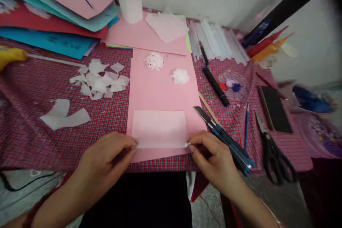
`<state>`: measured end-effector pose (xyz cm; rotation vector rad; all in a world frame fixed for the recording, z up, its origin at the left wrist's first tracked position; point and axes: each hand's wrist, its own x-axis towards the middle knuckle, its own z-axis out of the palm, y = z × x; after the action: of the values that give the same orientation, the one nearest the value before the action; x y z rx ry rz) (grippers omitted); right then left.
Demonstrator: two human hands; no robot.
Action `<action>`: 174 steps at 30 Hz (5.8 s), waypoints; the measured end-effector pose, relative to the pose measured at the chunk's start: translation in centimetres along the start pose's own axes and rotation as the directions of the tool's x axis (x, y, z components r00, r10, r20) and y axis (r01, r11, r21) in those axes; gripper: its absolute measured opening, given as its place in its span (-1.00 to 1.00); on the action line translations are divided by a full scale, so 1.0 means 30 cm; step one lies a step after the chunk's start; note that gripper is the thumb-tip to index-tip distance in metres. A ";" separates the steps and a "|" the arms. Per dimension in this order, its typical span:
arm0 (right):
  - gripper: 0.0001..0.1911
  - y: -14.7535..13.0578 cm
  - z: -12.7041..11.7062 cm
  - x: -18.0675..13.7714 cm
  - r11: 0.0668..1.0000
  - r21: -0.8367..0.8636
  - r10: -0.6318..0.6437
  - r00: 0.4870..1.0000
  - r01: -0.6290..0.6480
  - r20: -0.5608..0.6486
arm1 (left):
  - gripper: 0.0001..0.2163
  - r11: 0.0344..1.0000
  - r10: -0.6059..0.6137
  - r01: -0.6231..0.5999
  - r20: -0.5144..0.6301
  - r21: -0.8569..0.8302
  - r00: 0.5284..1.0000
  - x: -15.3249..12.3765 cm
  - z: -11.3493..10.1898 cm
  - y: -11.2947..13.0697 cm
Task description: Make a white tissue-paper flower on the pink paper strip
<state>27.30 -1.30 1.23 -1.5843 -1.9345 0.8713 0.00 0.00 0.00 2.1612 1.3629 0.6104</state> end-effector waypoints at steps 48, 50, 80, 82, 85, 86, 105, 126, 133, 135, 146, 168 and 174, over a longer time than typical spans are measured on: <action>-0.86 0.002 0.019 0.067 0.948 -0.304 0.096 0.995 -0.098 -0.021 | -0.81 0.986 -0.068 0.083 -0.109 0.142 0.992 0.030 0.051 -0.011; -0.87 0.001 0.019 0.067 0.944 -0.315 0.103 0.995 -0.102 -0.013 | -0.81 0.985 -0.071 0.086 -0.103 0.148 0.992 0.029 0.051 -0.012; -0.98 0.009 0.024 0.062 0.926 -0.359 0.112 0.993 -0.117 -0.034 | -0.81 0.984 -0.077 0.093 -0.112 0.150 0.991 0.032 0.059 -0.013; -0.97 0.008 0.025 0.063 0.927 -0.357 0.110 0.993 -0.115 -0.034 | -0.81 0.984 -0.073 0.090 -0.114 0.151 0.991 0.033 0.060 -0.014; -0.97 0.005 0.026 0.065 0.928 -0.355 0.105 0.994 -0.112 -0.038 | -0.81 0.982 -0.075 0.092 -0.108 0.163 0.991 0.033 0.060 -0.013; -0.97 0.004 0.026 0.065 0.928 -0.355 0.104 0.994 -0.110 -0.036 | -0.81 0.981 -0.078 0.095 -0.104 0.167 0.991 0.033 0.059 -0.013; -0.70 0.021 0.012 0.052 0.962 -0.273 0.005 0.998 0.012 0.060 | -0.83 0.986 -0.125 0.134 -0.087 0.102 0.988 0.033 0.040 -0.004; -0.76 0.018 0.016 0.051 0.959 -0.282 0.018 0.999 -0.007 0.039 | -0.79 0.978 -0.146 0.156 -0.075 0.141 0.986 0.036 0.060 -0.011; -0.75 0.010 0.012 0.054 0.962 -0.272 0.025 0.999 -0.012 0.045 | -0.79 0.990 -0.108 0.115 -0.089 0.079 0.990 0.032 0.046 -0.008; -0.74 0.011 0.013 0.054 0.963 -0.268 0.022 0.999 -0.009 0.047 | -0.79 0.992 -0.086 0.094 -0.085 0.089 0.993 0.028 0.041 -0.009; -0.72 0.020 0.019 0.050 0.969 -0.249 -0.009 1.000 0.013 0.018 | -0.77 0.952 0.119 -0.052 -0.212 0.300 0.970 0.016 0.001 0.033; -0.77 0.015 0.020 0.031 0.997 -0.070 -0.048 0.988 0.038 -0.150 | -0.57 0.829 0.297 -0.342 0.168 0.442 0.940 0.081 0.151 0.107; -0.58 -0.027 0.056 -0.029 0.907 -0.327 -0.266 0.963 0.265 0.044 | -0.55 0.829 0.278 -0.332 0.183 0.450 0.943 0.073 0.156 0.109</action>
<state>25.74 -2.53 0.71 -1.4407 -2.3211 0.4480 5.97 -0.05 -1.31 2.8018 1.2047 0.2720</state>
